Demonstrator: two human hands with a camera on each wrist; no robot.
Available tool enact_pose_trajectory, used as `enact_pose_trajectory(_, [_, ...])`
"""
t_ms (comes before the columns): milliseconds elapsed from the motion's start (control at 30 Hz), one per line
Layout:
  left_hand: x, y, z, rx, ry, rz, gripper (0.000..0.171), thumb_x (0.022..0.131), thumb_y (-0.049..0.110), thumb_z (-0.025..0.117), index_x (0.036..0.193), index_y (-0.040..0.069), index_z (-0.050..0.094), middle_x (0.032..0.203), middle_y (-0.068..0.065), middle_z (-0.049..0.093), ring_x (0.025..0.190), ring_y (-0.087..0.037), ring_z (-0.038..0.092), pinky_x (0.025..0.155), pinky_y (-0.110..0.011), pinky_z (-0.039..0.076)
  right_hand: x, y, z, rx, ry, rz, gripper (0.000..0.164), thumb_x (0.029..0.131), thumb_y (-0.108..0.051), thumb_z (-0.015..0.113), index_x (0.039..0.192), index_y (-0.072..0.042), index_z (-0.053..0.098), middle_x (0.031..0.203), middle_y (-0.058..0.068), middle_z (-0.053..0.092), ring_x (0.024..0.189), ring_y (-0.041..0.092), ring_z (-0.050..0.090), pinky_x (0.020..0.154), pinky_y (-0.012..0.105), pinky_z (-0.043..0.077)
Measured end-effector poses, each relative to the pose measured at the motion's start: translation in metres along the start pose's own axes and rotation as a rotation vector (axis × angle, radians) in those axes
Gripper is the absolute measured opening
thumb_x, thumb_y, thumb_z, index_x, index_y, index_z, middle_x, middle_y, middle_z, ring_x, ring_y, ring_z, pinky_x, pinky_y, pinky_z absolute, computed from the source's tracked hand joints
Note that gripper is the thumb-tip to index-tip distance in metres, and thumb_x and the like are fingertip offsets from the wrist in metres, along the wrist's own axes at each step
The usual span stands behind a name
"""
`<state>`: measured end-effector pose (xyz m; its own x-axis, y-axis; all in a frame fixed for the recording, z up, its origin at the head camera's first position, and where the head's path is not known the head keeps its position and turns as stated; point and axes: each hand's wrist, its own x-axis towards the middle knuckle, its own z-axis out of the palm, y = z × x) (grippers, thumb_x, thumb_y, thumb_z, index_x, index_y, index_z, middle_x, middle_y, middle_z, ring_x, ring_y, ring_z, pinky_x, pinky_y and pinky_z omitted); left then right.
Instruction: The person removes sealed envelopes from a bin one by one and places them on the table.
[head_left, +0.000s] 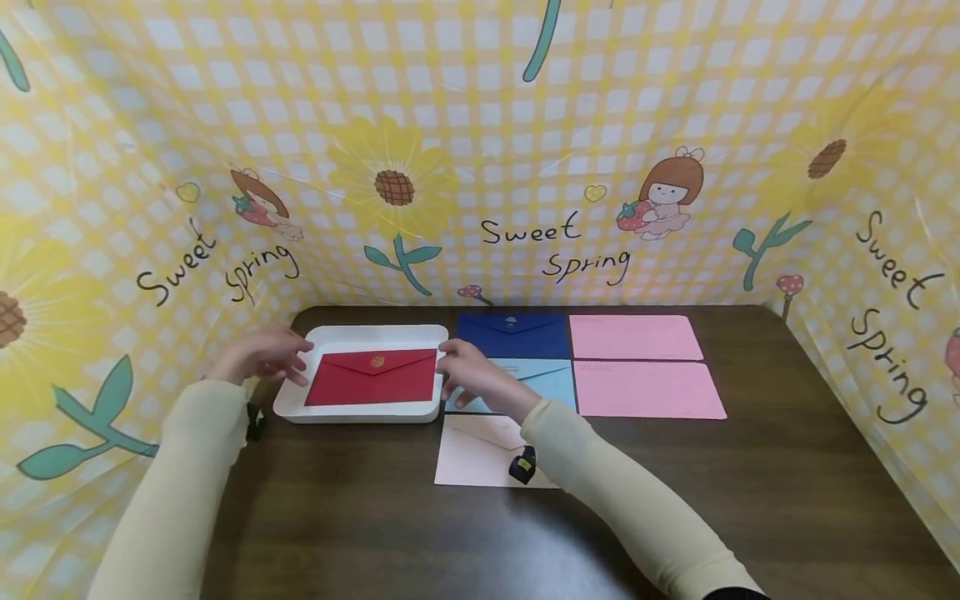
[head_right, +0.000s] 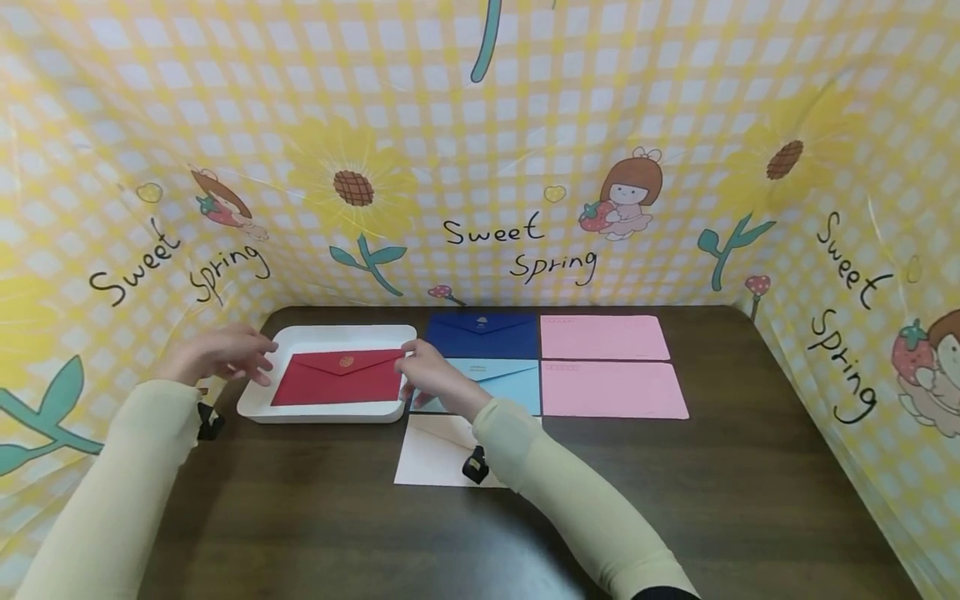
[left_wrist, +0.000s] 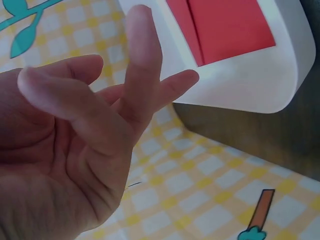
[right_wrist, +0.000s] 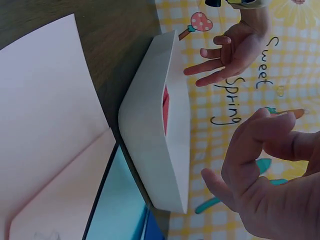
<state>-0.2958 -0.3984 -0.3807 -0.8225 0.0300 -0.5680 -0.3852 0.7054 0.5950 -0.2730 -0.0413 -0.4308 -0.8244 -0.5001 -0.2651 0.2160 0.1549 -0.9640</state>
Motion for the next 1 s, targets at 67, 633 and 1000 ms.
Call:
enact_pose_trajectory(67, [0.005, -0.001, 0.0, -0.005, -0.007, -0.018, 0.056, 0.112, 0.019, 0.046, 0.148, -0.021, 0.033, 0.116, -0.034, 0.067, 0.068, -0.011, 0.072, 0.057, -0.017, 0.049, 0.008, -0.002, 0.006, 0.002, 0.001, 0.043, 0.056, 0.104, -0.01, 0.052, 0.157, 0.0, 0.037, 0.134, 0.025, 0.057, 0.069, 0.025, 0.062, 0.05, 0.026, 0.05])
enact_pose_trajectory(633, [0.021, 0.0, 0.003, -0.055, -0.031, -0.145, 0.05, 0.109, 0.016, 0.047, 0.142, -0.021, 0.035, 0.105, -0.035, 0.061, 0.07, -0.023, 0.077, 0.065, -0.027, 0.061, 0.051, -0.001, 0.035, 0.028, -0.063, 0.17, 0.052, 0.1, -0.009, 0.057, 0.142, 0.006, 0.031, 0.128, 0.037, 0.058, 0.061, 0.02, 0.062, 0.06, 0.03, 0.058])
enact_pose_trajectory(1000, [0.03, -0.001, 0.007, -0.044, -0.109, -0.189, 0.057, 0.11, 0.013, 0.039, 0.148, -0.024, 0.022, 0.093, -0.033, 0.067, 0.07, -0.023, 0.077, 0.063, -0.023, 0.059, 0.06, 0.002, 0.043, -0.024, -0.02, 0.238, 0.069, 0.101, -0.011, 0.061, 0.152, 0.006, 0.017, 0.124, 0.027, 0.054, 0.057, 0.021, 0.06, 0.062, 0.032, 0.059])
